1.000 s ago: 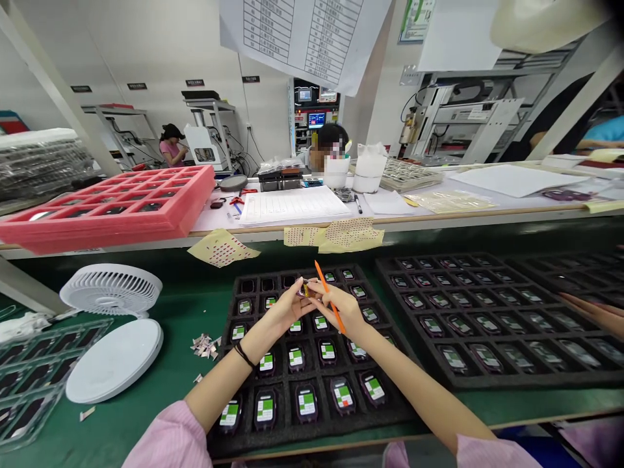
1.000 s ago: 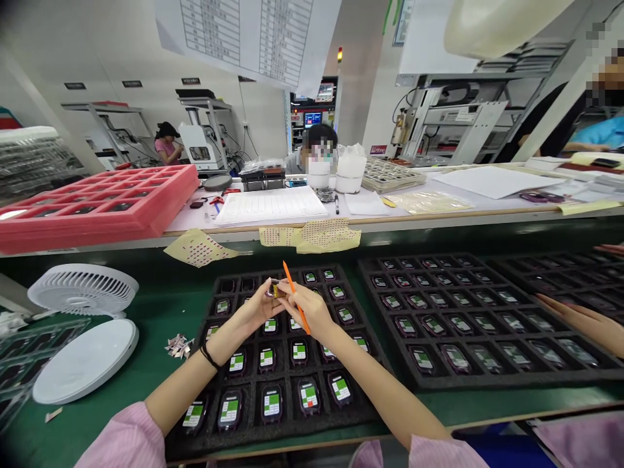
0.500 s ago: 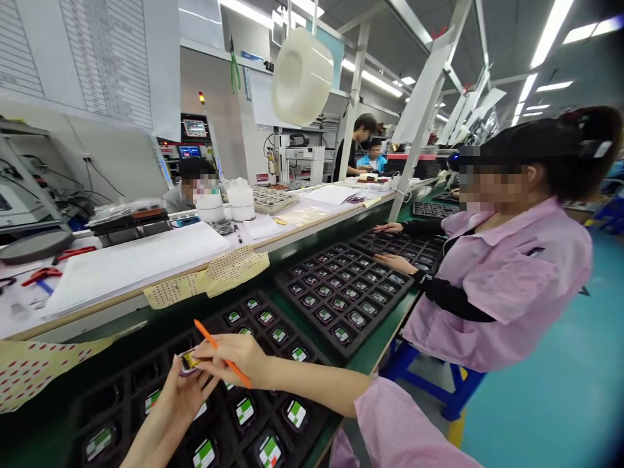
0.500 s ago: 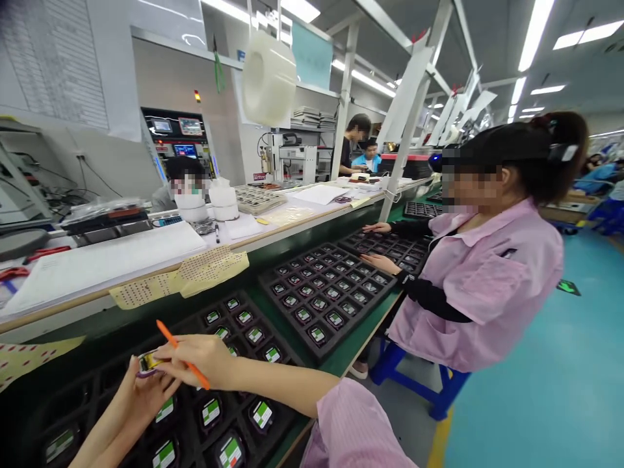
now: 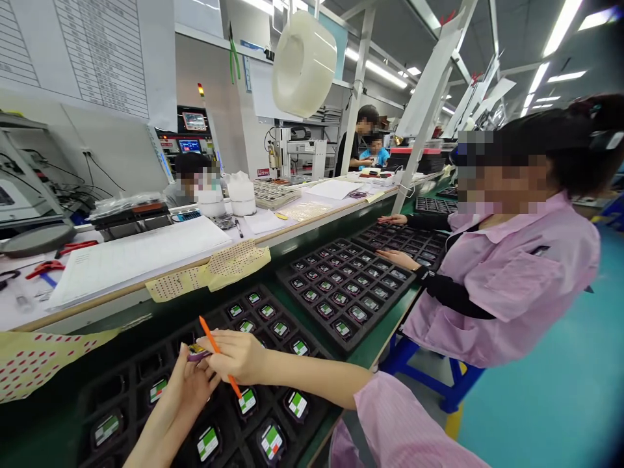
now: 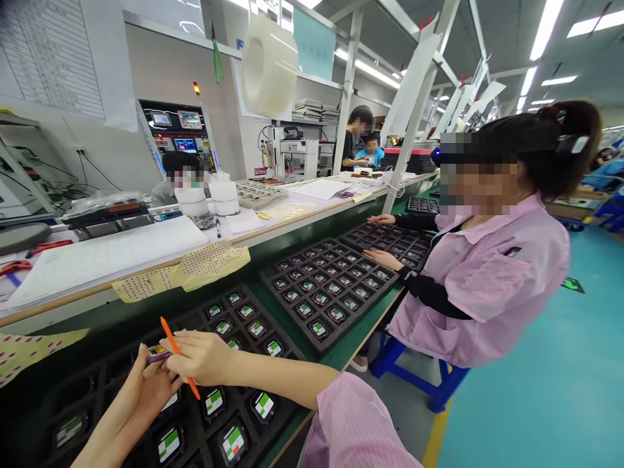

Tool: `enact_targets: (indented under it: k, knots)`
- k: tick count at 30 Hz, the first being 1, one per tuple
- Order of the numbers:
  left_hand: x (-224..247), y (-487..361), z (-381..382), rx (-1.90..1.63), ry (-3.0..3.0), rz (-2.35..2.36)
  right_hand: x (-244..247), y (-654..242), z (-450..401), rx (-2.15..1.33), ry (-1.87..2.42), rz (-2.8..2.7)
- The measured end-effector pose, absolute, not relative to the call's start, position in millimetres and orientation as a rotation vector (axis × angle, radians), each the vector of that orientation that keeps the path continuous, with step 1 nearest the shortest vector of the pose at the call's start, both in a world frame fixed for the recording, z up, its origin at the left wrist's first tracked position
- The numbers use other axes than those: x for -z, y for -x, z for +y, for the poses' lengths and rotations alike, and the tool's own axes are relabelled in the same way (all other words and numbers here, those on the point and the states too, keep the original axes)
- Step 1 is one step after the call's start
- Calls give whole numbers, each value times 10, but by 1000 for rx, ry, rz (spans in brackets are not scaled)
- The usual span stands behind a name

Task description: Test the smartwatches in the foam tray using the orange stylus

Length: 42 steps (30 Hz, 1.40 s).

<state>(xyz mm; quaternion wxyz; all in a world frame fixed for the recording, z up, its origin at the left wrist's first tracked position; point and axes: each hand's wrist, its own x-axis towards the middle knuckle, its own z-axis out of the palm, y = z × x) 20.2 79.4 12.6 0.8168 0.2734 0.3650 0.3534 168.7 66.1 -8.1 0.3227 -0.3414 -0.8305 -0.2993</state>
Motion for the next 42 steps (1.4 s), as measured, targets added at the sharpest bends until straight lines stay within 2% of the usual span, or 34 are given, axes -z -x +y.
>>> enact_targets:
  k: [6,8,10,13,14,18,21,30,36,42]
  knots:
    - [-286,-230,670,-805,-462,803,49,-1675,622,562,757,-1902]
    - [-269,-204,714,-807,-502,823,42,-1662,610,386,779,-1865]
    - [-209,-142,841,-833,-713,859,20,-1690,617,117,882,-1832]
    - [-83,-21,1120,-870,-1518,1059,-22,-1828,700,-268,1209,-1712]
    - [-42,9,1217,-872,-1611,1112,-30,-1892,751,-315,1256,-1701]
    - [89,14,1547,-853,-1897,1237,7,-2157,1034,-383,1391,-1712]
    - [178,-62,1686,-712,-2161,1227,92,-2318,1234,-385,1565,-1728]
    - [348,-135,1598,-324,-2611,1183,311,-2598,1523,-401,2028,-1670]
    - [212,-483,1655,-311,-2665,1266,351,-2577,1645,-499,2023,-1627]
    - [296,-904,1824,-293,-2608,1398,261,-2586,1575,-536,1908,-1627]
